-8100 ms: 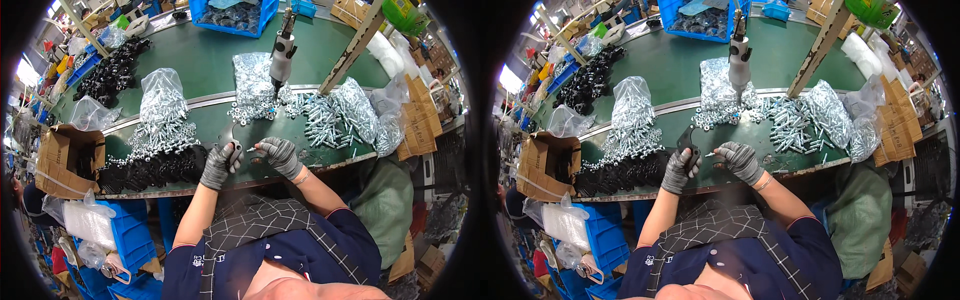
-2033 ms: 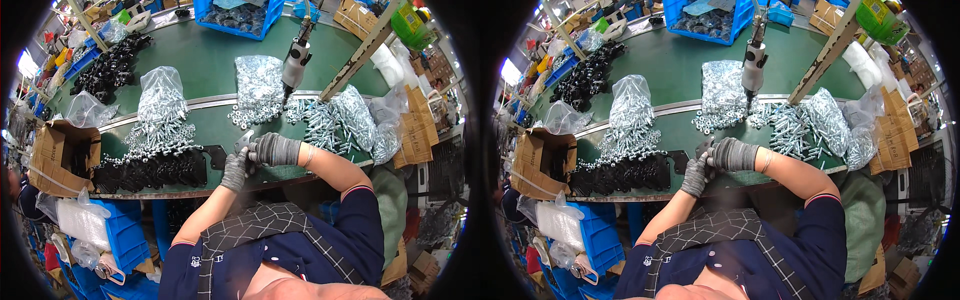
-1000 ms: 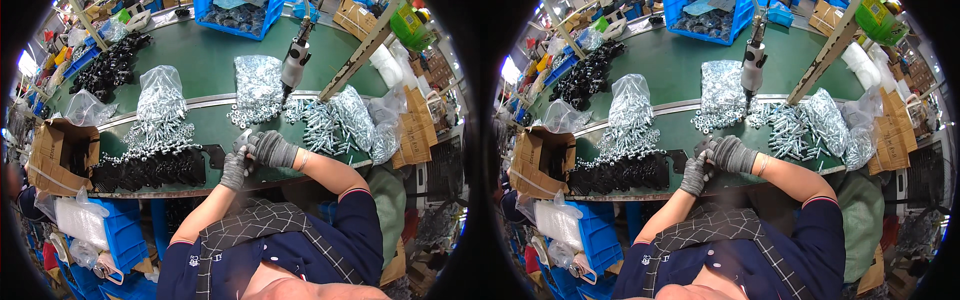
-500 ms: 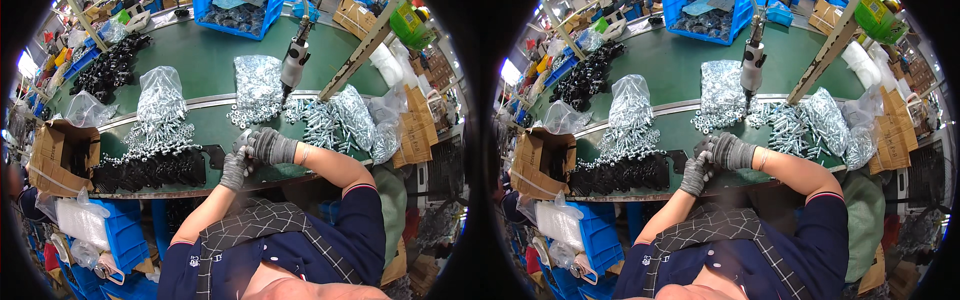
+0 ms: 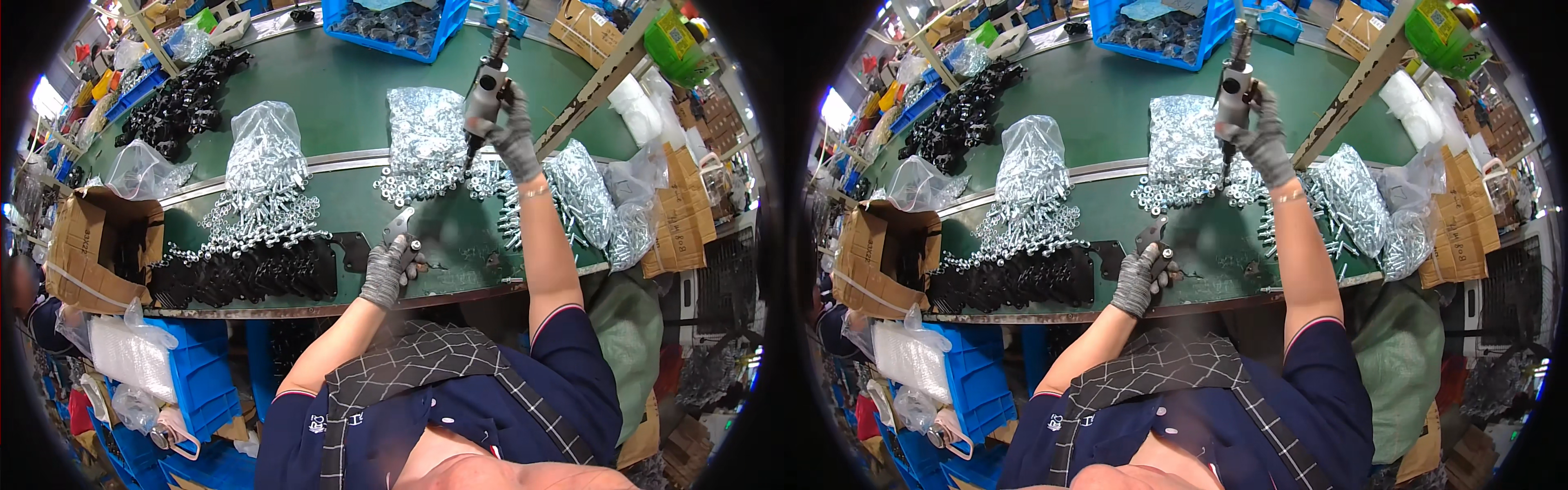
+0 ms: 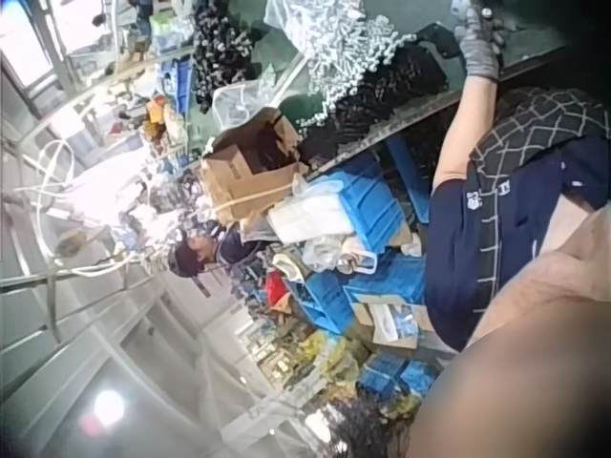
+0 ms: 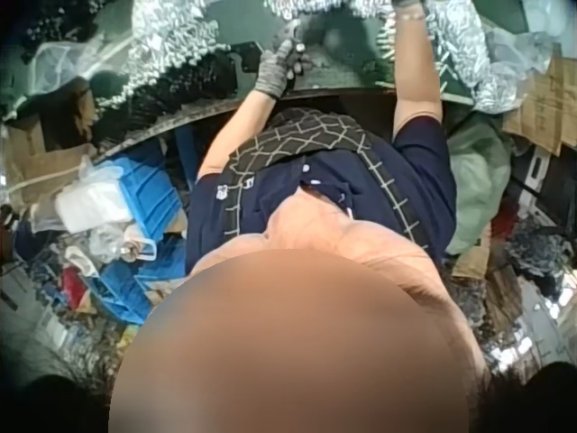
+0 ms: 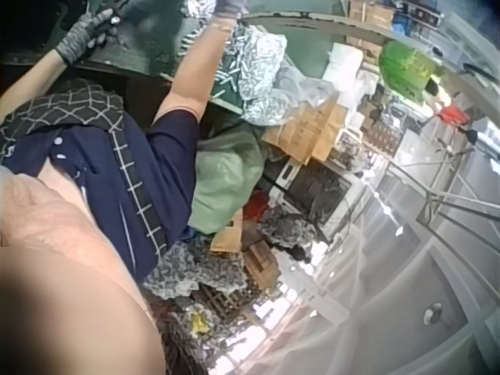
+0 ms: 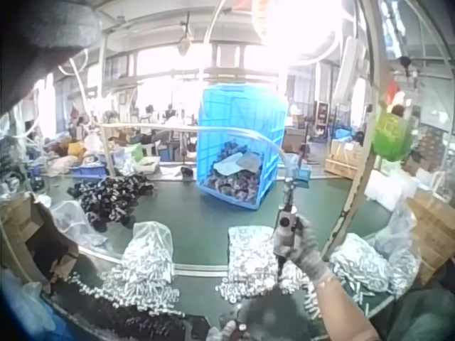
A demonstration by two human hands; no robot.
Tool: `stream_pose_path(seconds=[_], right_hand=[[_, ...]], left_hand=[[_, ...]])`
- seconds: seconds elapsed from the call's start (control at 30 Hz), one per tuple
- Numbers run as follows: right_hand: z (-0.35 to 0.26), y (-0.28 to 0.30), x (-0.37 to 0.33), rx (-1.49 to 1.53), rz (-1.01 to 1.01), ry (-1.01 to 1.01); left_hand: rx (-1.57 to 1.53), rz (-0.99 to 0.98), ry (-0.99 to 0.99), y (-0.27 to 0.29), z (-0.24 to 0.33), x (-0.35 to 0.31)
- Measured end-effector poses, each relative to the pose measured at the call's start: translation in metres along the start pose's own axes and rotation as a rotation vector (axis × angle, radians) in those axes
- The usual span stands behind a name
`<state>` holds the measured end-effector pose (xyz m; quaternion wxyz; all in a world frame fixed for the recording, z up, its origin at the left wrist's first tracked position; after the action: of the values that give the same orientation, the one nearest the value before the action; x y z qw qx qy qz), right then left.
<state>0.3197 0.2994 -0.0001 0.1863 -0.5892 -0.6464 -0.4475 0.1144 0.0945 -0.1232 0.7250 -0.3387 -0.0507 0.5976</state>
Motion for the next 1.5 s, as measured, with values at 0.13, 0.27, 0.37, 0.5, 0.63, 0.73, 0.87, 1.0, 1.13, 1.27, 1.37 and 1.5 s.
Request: stream_pose_path(seconds=[0.13,0.27,0.37,0.5,0.63,0.73,0.87,1.0,1.13,1.27,1.37,1.5], right_hand=[[0.012,-0.011,0.02,0.552,-0.37,-0.293],[0.023,-0.012,0.019,0.28,-0.477,-0.306],[-0.002,-0.028,0.002,1.219,-0.331,-0.515],[-0.126,-0.048,-0.034,0.711,-0.099,-0.234],[-0.147,-0.057,-0.057,1.093,-0.137,-0.383],[-0.147,-0.059,-0.064,0.808,-0.225,-0.372],[-0.151,-0.061,-0.063,0.855,-0.221,-0.366],[-0.146,-0.066,-0.067,0.787,-0.242,-0.36],[-0.143,-0.071,-0.071,0.904,-0.331,-0.429],[-0.144,-0.071,-0.075,0.802,-0.317,-0.325],[-0.152,-0.07,-0.068,0.815,-0.297,-0.287],[-0.155,-0.06,-0.059,1.179,-0.172,-0.449]], left_hand=[[0.001,0.01,0.003,0.005,-0.001,-0.001],[0.02,-0.008,-0.011,-0.001,0.001,-0.002],[0.081,-0.001,0.018,0.001,0.004,-0.003],[0.103,0.03,-0.006,0.001,-0.002,-0.004],[0.102,0.036,-0.002,-0.001,0.001,-0.004],[0.104,0.047,0.0,-0.005,0.004,-0.007],[0.115,0.065,-0.017,-0.005,0.001,-0.007],[0.1,0.071,-0.027,-0.005,-0.002,-0.005],[0.071,0.075,-0.066,-0.003,-0.004,-0.003],[0.043,0.054,-0.102,0.001,-0.009,0.002],[0.014,0.031,-0.12,-0.003,-0.002,-0.005],[-0.033,0.065,-0.13,-0.017,0.023,-0.039]])
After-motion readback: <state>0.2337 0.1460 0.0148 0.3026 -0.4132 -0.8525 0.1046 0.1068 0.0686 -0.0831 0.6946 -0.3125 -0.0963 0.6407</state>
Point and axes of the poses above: each hand's wrist, its own x-axis towards the middle knuckle, its own y-axis out of the back of the hand, z = x × y, the point moved 2 cm from there along x, towards the middle knuckle, and after that the axes turned 13 degrees about -z, right-handed, at the moved point
